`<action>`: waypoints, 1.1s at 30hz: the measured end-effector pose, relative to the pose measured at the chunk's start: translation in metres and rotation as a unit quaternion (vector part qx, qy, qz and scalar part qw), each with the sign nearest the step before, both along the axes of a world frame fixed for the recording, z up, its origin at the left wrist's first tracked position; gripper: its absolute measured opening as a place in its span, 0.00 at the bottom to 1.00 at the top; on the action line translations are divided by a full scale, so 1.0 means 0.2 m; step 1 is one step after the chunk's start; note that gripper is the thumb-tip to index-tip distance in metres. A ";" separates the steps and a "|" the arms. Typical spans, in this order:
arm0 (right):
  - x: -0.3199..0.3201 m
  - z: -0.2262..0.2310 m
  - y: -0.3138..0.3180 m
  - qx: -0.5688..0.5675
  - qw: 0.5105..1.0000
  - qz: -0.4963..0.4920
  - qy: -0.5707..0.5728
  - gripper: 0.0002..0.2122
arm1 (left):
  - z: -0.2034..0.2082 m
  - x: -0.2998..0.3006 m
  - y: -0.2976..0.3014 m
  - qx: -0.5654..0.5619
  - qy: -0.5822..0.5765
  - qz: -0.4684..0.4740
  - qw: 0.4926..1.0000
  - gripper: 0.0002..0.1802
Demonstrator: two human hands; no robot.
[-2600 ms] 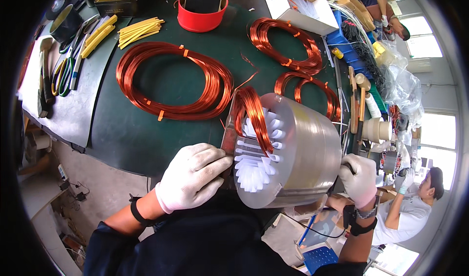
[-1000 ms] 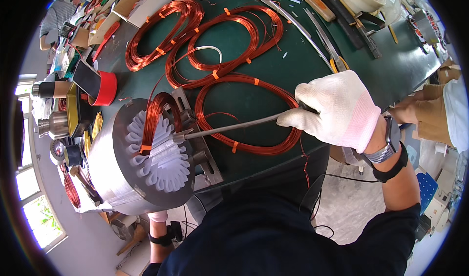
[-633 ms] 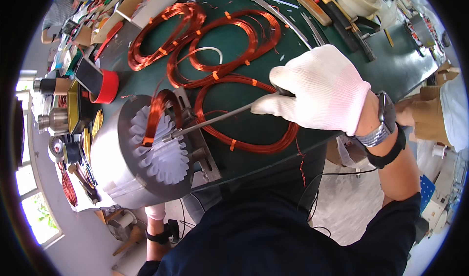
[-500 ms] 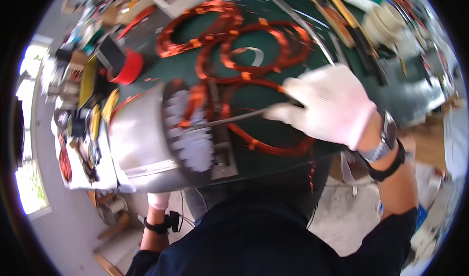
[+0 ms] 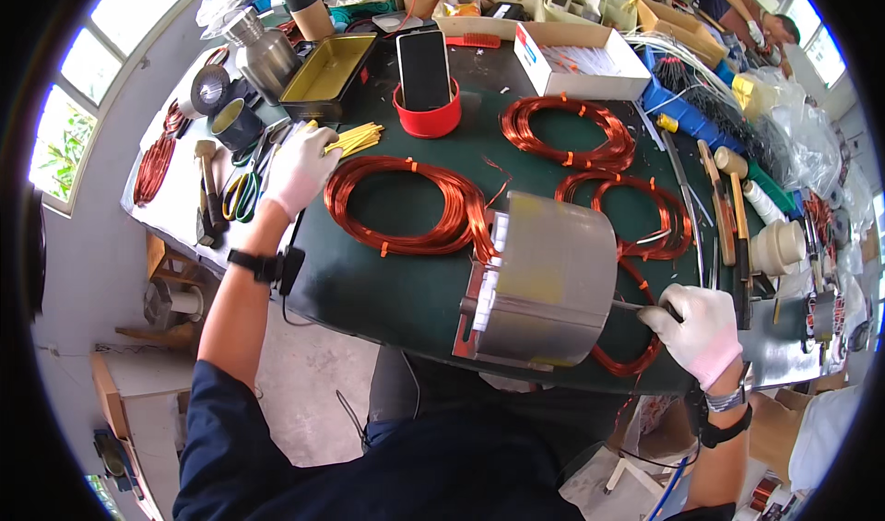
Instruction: Inserting and securing copper wire coils into the slots of a motor stator.
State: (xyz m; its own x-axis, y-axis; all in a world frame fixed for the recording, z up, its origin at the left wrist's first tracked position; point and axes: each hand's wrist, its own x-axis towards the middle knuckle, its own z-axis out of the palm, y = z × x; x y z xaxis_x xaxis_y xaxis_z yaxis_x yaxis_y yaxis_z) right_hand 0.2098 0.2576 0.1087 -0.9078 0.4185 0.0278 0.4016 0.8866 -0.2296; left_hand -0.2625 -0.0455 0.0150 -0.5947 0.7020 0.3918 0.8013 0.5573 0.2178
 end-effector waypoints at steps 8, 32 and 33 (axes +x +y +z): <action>0.00 0.02 -0.02 -0.006 1.000 -0.011 -0.028 0.10 | -0.12 -0.16 0.04 -0.055 0.007 -0.002 0.998 0.10; -0.02 0.01 -0.05 0.025 0.999 -0.005 -0.027 0.07 | 0.12 0.81 0.13 0.064 -0.473 -0.198 0.856 0.08; -0.01 0.01 -0.05 0.022 0.999 -0.009 -0.026 0.07 | 0.13 0.82 0.14 0.056 -0.462 -0.201 0.862 0.08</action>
